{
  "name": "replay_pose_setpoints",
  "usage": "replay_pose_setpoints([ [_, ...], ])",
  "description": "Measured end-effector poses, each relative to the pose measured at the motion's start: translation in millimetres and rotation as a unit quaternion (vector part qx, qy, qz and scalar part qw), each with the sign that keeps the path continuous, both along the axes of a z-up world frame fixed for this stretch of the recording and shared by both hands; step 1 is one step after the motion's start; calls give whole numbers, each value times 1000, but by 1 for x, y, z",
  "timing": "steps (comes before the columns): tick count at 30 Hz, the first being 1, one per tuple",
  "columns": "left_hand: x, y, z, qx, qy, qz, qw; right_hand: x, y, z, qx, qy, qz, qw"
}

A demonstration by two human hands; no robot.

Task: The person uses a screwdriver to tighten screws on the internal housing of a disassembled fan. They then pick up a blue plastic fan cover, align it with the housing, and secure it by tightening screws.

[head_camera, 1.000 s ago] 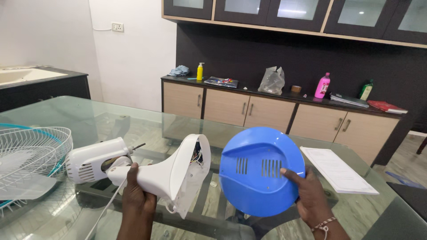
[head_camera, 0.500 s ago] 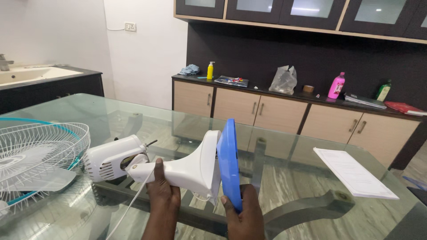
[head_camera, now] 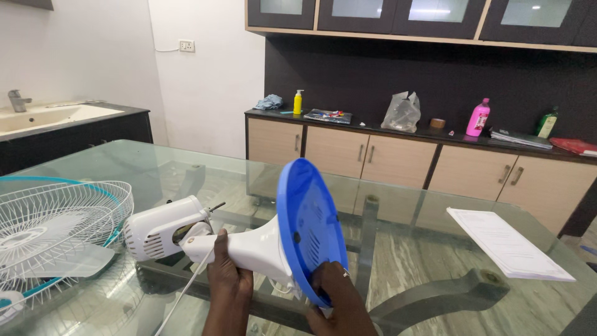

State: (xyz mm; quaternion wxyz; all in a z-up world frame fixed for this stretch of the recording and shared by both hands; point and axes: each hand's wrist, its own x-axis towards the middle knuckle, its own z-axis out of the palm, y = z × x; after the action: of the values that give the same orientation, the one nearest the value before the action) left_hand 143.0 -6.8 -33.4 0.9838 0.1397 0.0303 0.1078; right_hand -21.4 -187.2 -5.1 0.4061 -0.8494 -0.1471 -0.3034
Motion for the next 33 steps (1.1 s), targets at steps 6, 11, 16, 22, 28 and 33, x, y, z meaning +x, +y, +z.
replay_pose_setpoints([
  [6,2,-1,-4,0,-6,6,1000,5,-4,-6,59,25,14,998],
  [11,-7,0,10,1,44,6,999,6,-11,-3,-27,-2,61,998],
  [16,-13,-1,15,3,24,19,1000,3,-6,-15,83,94,73,989],
  [22,-6,0,12,-7,31,0,999,4,-19,-10,224,231,59,945],
  [28,-8,-7,14,2,29,15,999,17,-60,12,503,95,63,857],
  [33,-11,-8,18,19,41,22,999,40,-109,10,526,55,121,840],
])
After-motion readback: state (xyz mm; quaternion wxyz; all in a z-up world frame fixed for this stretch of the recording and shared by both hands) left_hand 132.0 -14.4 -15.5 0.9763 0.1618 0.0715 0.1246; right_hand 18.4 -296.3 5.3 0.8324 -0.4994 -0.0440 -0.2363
